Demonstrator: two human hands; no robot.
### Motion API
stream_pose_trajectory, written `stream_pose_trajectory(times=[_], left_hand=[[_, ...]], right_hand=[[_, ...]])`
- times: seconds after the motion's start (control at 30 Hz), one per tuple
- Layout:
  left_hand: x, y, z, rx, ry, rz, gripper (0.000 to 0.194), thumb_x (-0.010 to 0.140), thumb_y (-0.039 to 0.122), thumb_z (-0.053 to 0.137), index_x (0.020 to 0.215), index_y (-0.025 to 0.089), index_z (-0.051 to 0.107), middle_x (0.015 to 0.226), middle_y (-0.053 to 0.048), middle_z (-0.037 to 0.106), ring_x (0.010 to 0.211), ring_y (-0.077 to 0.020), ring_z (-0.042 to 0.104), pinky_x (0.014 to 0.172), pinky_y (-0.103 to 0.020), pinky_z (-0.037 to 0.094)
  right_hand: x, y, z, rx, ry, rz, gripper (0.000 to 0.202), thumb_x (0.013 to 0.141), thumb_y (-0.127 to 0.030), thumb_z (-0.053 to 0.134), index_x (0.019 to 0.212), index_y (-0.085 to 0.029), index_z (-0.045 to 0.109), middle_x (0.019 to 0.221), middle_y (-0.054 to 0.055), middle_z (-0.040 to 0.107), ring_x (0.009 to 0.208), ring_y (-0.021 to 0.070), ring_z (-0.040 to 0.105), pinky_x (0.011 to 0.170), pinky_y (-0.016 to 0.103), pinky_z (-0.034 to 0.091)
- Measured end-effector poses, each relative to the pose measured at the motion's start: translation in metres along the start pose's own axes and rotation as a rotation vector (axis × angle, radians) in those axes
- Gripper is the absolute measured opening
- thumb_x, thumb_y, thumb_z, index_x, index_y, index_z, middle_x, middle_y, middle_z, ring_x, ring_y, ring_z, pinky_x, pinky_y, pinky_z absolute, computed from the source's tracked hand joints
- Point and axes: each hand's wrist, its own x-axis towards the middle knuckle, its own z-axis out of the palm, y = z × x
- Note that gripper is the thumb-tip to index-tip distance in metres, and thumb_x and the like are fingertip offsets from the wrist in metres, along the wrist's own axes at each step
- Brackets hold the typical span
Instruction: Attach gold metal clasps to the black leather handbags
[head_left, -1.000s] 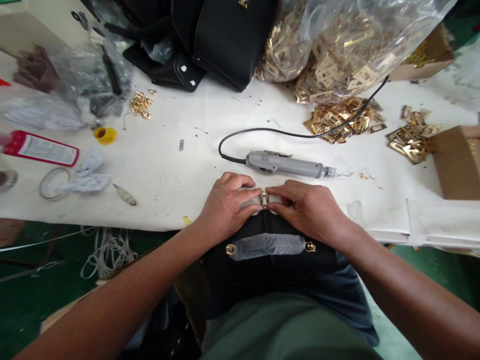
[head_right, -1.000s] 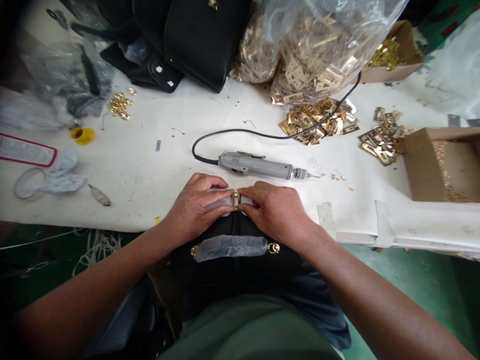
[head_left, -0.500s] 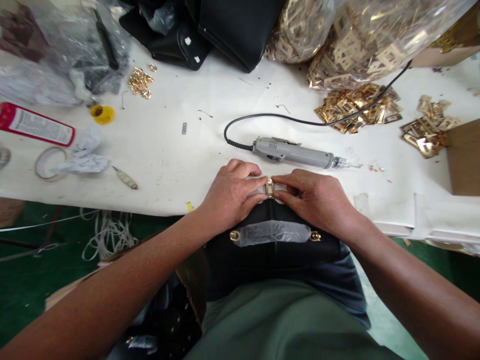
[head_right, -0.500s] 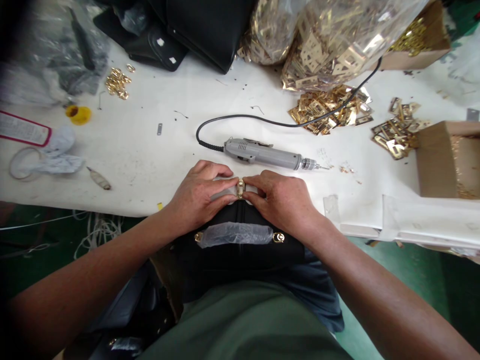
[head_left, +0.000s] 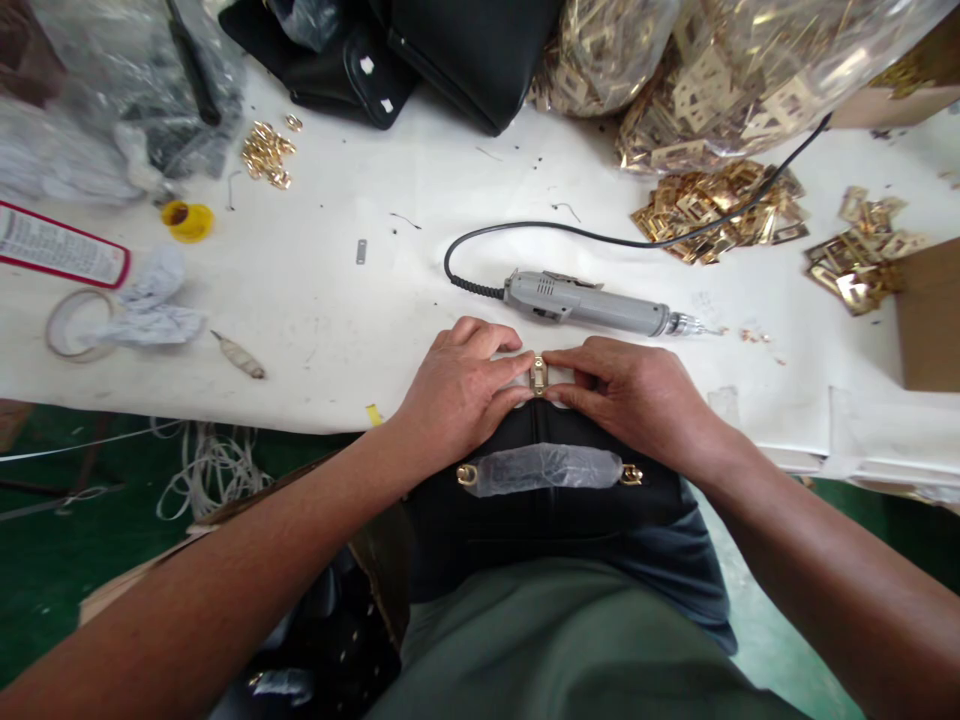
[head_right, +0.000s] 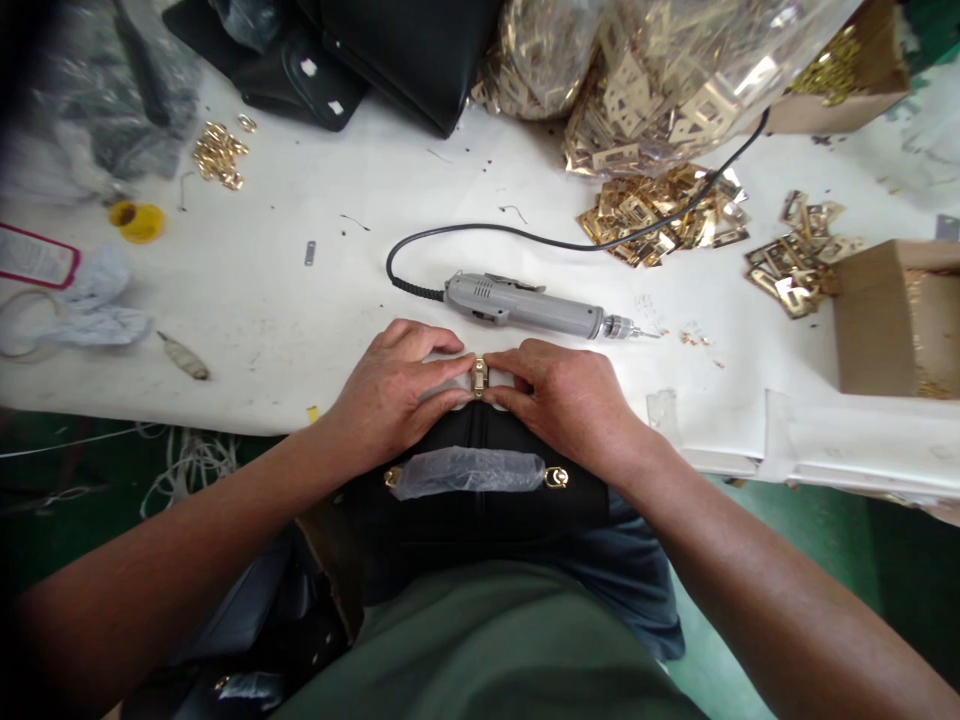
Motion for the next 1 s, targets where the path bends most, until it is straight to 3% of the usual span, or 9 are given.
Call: stream_pose_trajectory(times=[0.4,0.57,0.67,0.77,1.0], left_hand=[[0.002,0.005,-0.005,0.004,-0.011,-0.011,0.033,0.097,0.038,0.064,0.124,0.021,0.071,0.124,-0.011,0.065,0.113,-0.0302,0.053,0.096,-0.048,0.048],[-0.002,0.008,-0.001,-0.059,0.099,-0.016,0.031,0.096,0.036,0.067,0.122,0.021,0.070,0.119,-0.010,0.066,0.111,-0.0275,0.056,0.094,-0.044,0.050],[-0.004,0.011,0.001,-0.096,0.149,0.038,0.019,0.100,0.032,0.062,0.111,0.022,0.074,0.115,-0.008,0.069,0.106,-0.0239,0.058,0.092,-0.040,0.050],[-0.005,0.014,0.000,-0.096,0.096,0.116,0.022,0.104,0.028,0.055,0.104,0.023,0.076,0.111,-0.006,0.072,0.103,-0.0214,0.057,0.090,-0.038,0.049],[-0.005,0.021,-0.012,0.045,-0.034,0.167,0.019,0.101,0.027,0.059,0.111,0.023,0.075,0.113,-0.008,0.069,0.114,-0.0246,0.056,0.095,-0.040,0.050]], right_hand=[[0.003,-0.004,-0.001,-0.002,-0.007,0.040,0.032,0.090,-0.031,0.073,0.121,-0.035,0.076,0.082,-0.002,0.072,0.071,0.0147,0.062,0.064,0.026,0.037],[0.004,-0.008,-0.004,0.002,-0.007,0.037,0.033,0.089,-0.028,0.072,0.121,-0.034,0.076,0.084,-0.002,0.072,0.070,0.0142,0.060,0.065,0.026,0.038],[0.004,-0.011,-0.005,0.007,-0.011,0.045,0.032,0.088,-0.028,0.072,0.120,-0.034,0.076,0.085,-0.002,0.072,0.070,0.0137,0.060,0.065,0.025,0.038],[0.003,-0.013,-0.006,0.016,-0.006,0.051,0.031,0.089,-0.031,0.071,0.120,-0.034,0.077,0.083,-0.003,0.072,0.068,0.0134,0.059,0.064,0.025,0.037],[0.002,-0.015,-0.005,0.002,0.006,0.052,0.032,0.088,-0.032,0.071,0.120,-0.032,0.077,0.084,-0.001,0.073,0.070,0.0146,0.060,0.066,0.027,0.039]])
